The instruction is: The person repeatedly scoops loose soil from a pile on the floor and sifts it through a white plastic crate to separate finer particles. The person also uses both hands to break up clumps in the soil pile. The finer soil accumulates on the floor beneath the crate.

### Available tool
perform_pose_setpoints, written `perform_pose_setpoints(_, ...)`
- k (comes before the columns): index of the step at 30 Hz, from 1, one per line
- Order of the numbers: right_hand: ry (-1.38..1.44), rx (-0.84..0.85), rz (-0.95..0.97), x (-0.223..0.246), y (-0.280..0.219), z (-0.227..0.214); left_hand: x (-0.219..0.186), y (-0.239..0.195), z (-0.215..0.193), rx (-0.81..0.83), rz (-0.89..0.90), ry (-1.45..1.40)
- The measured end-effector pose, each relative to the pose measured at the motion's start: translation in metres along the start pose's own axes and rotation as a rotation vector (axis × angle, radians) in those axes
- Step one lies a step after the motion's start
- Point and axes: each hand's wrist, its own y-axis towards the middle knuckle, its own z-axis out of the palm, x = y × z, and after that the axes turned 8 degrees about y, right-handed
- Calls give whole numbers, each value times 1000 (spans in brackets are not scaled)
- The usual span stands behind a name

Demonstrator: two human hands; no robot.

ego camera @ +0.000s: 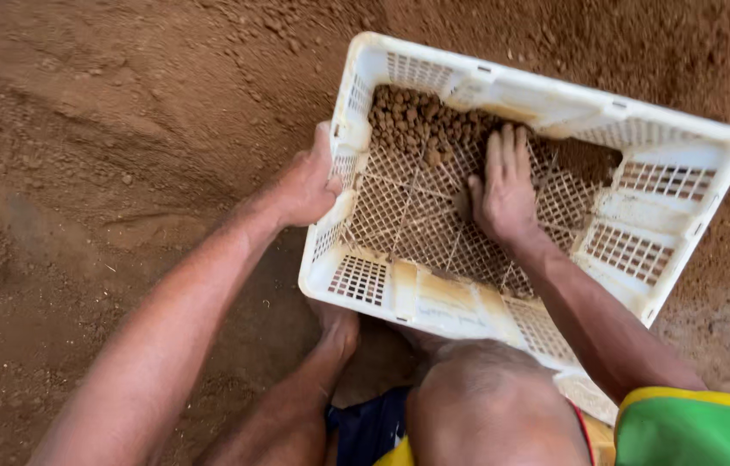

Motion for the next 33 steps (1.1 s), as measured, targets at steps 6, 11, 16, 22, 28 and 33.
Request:
perform_pose_setpoints(6,1,265,-219,62,52,3,-14,22,-17,-190,30,133)
perform_pose_setpoints(11,-156,334,-308,102,132,-7,-32,90,-16,-739,387,247)
perform_pose_setpoints(16,-168,376,-244,109,137,-11,-20,105,-1,-606,209,-9)
perform_pose_setpoints(22,-139,313,-223,82,90,-1,-12,114,8,-793,388,-9)
perform_pose_setpoints(28,-138,340,-225,47,10,8,-12,120,13,-783,371,-37)
perform_pose_setpoints(33,-307,395,-256,63,48,-2,-12,115,9,-758,387,-110)
